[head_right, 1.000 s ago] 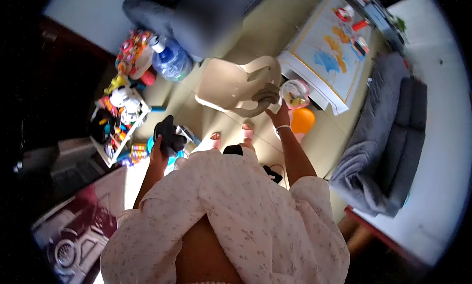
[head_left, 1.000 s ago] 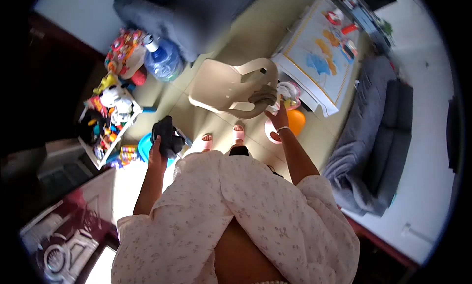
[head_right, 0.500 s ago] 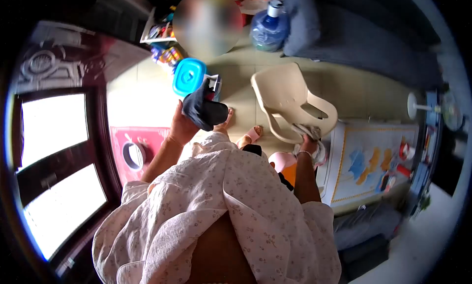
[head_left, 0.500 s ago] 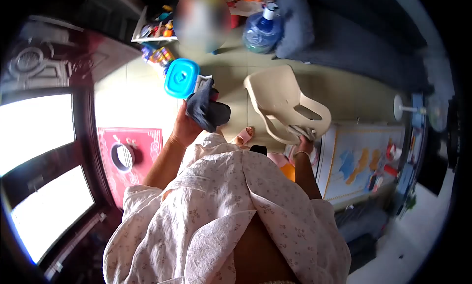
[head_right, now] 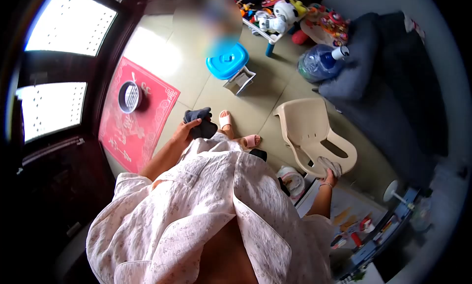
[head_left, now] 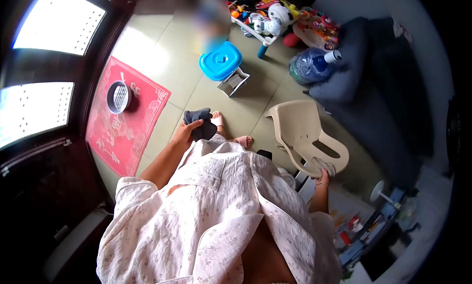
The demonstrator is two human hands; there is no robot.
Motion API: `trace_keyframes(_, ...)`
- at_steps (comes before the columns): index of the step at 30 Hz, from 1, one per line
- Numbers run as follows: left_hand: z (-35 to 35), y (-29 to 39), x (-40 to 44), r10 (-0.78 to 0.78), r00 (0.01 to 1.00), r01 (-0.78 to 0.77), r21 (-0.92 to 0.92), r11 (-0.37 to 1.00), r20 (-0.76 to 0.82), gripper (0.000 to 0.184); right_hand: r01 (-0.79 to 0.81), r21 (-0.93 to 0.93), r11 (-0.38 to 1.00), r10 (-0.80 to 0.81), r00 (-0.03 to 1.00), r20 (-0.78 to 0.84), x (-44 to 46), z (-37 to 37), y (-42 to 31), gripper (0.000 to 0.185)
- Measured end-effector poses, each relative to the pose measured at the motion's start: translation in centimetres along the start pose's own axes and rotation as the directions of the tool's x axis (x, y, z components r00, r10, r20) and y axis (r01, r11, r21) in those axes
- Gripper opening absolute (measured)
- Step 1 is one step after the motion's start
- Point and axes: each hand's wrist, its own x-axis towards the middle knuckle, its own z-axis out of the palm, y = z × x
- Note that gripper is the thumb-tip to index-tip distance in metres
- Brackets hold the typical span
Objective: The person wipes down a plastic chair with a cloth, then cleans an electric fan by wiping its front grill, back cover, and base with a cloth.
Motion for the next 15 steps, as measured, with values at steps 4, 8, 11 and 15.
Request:
trace_keyframes(4,-3.1,0.5,0.2,0.036,0.997,-0.041,-0.075,0.996,-0.065,0.035,0.017,-0.071,0.997,-0.017,1.000,0.001,0.5,6.0,-2.8,0.051)
trace_keyframes(8,-5.5,1.0,0.9,0.112,0.982,-0.131,-0.120,0.984,-0.153,0.039,0.109,-0.239,0.965,-0.118,0.993,-0.025,-3.6,14.1,-7.9,0.047)
trace_keyframes(11,-5.4,2.3,0.1,0.137,0.955,-0.173,-0.118,0.978,-0.261,0.045,0.229,-0.316,0.921,-0.248,0.968,-0.021,-7.0,18.8,-10.2,0.040)
trace_keyframes(15,-7.9,0.2,-1.1,0.255,0.900,-0.340,-0.202,0.918,-0.354,0.048,0.301,-0.340,0.891,-0.287,0.954,0.093,-7.7,20.5,-11.8,0.040)
